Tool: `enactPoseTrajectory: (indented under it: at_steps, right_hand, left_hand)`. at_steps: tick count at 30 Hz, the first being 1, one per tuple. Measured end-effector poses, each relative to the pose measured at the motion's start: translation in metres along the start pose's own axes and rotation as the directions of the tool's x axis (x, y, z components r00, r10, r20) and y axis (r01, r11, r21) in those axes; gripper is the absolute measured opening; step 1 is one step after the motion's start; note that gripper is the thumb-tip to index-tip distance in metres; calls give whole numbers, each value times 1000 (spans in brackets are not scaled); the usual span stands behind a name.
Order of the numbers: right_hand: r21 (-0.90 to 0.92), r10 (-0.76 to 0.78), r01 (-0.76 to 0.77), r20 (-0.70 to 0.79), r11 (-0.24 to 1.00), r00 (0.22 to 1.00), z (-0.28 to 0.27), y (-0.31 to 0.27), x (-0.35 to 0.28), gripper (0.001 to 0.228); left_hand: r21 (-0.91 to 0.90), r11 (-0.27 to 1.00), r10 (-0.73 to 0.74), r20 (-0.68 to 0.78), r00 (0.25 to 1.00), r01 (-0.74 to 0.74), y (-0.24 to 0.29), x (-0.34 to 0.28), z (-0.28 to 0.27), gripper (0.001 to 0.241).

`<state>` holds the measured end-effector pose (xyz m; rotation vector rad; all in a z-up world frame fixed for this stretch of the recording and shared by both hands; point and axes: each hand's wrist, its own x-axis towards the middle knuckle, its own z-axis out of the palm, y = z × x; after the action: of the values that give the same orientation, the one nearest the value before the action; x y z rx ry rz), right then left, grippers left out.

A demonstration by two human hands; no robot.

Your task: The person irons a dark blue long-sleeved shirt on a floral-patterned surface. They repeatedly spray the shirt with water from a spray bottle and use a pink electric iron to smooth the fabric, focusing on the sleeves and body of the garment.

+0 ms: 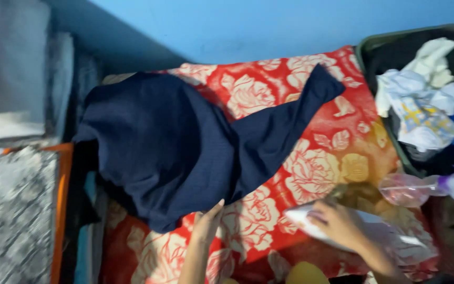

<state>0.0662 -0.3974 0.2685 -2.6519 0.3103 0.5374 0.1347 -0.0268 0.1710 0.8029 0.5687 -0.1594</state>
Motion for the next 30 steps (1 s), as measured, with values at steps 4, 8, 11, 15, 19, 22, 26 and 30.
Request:
enactPoseTrajectory:
  at_steps: [4,8,11,15,19,22,26,30]
  right_hand:
    - [-95,-29,46,171,994,985,-81,-56,27,39]
    - [483,-211,334,-291,809,933,-75,22,217,20]
    - [668,15,293,-415,684,910,-81,37,356,41]
    - [538,349,-79,-420,839,838,-67,25,465,81]
    - [221,211,-105,-540,970,815,-68,19,496,42]
    - [690,417,249,-643,680,642,-122,17,514,13]
    - [854,439,520,-464,-9,770,-206,-18,447,10]
    - [825,394,545,-456,-150,798,-213,-13,380,28]
  left_hand:
    - [116,990,86,-67,994,-78,22,8,31,60]
    - [124,991,-16,-296,955,55,17,13,23,42]
    - [109,990,125,-325,937,-94,16,27,23,55]
    - [356,929,279,-488,827,-103,40,72,8,45]
    - [592,804,430,-649,628,61,56,80,-26,63]
    - [622,587,736,-143,662,-518,208,12,107,37]
    - [582,647,751,-371,547,-492,287,-12,131,63]
    - [530,653,757,-452,471,-541,286,-30,111,49]
